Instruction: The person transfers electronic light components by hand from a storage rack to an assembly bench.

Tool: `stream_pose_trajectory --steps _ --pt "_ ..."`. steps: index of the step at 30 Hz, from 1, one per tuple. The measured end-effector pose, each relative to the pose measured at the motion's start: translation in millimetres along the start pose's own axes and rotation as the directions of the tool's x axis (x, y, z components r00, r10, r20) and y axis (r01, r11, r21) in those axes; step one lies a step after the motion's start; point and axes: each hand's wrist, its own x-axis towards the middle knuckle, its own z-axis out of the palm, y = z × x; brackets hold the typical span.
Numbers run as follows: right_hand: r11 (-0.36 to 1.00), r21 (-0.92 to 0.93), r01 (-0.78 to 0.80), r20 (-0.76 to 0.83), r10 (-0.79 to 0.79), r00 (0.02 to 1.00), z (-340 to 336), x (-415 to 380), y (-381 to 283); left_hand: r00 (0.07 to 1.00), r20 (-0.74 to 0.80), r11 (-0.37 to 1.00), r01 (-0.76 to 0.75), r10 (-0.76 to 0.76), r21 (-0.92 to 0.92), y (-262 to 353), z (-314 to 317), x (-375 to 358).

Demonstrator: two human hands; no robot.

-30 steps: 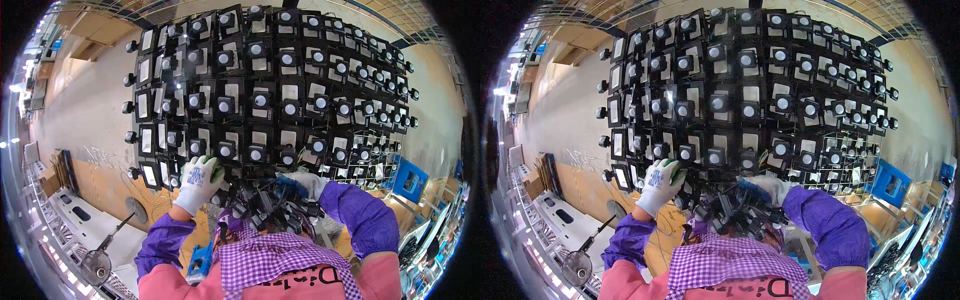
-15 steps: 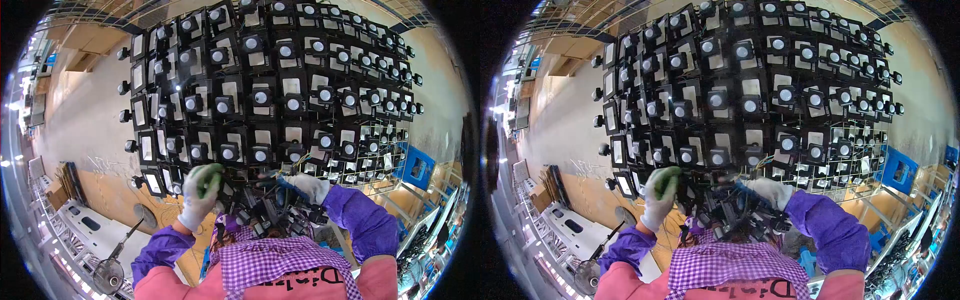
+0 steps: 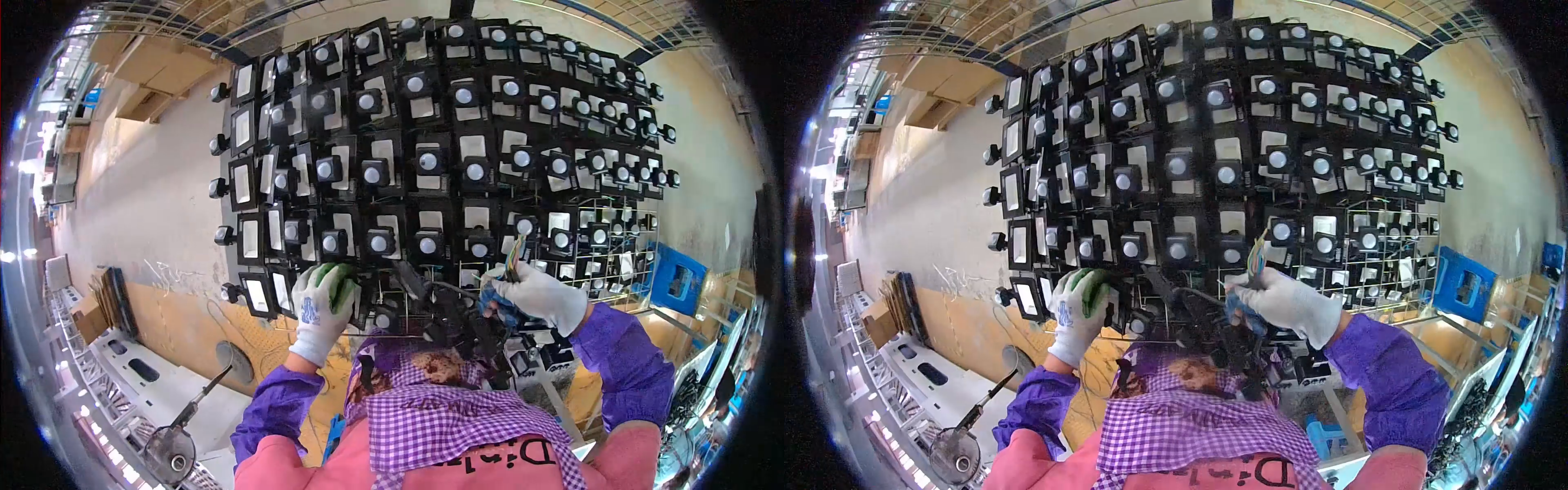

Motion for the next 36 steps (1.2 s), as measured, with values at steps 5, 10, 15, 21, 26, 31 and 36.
stream_pose_trajectory --steps 5,10,15,21,26,31,36 --pt "0.821 -0.468 -0.329 -0.267 0.223 0.937 -1 -85 -31 0.994 -0.037 0.974 -0.107 0.101 -0.199 29 -5 6" --pt "0.823 -0.525 -0.218 -0.4 -0.012 0.916 -22 -144 18 0.97 0.023 0.899 -0.215 0.241 -0.382 90 -6 30" --pt "0.989 -0.14 -0.042 -0.581 -0.048 0.812 -43 -204 54 0.926 -0.052 0.79 -0.347 0.373 -0.506 155 18 95" --pt "0.979 0.169 0.118 -0.841 0.08 0.535 -71 -232 85 0.673 0.301 0.733 -0.565 0.675 -0.38 228 74 165" --pt "0.988 -0.15 -0.038 -0.874 -0.114 0.472 -124 -216 107 0.565 0.451 0.722 -0.58 0.691 -0.378 275 105 172" --pt "0.93 -0.324 -0.171 -0.764 -0.15 0.627 -144 -179 69 0.538 0.581 0.771 -0.572 0.611 -0.281 283 107 172" --pt "0.867 -0.496 -0.052 -0.653 -0.333 0.68 -141 -169 85 0.563 0.671 0.824 -0.551 0.482 -0.13 282 61 152"
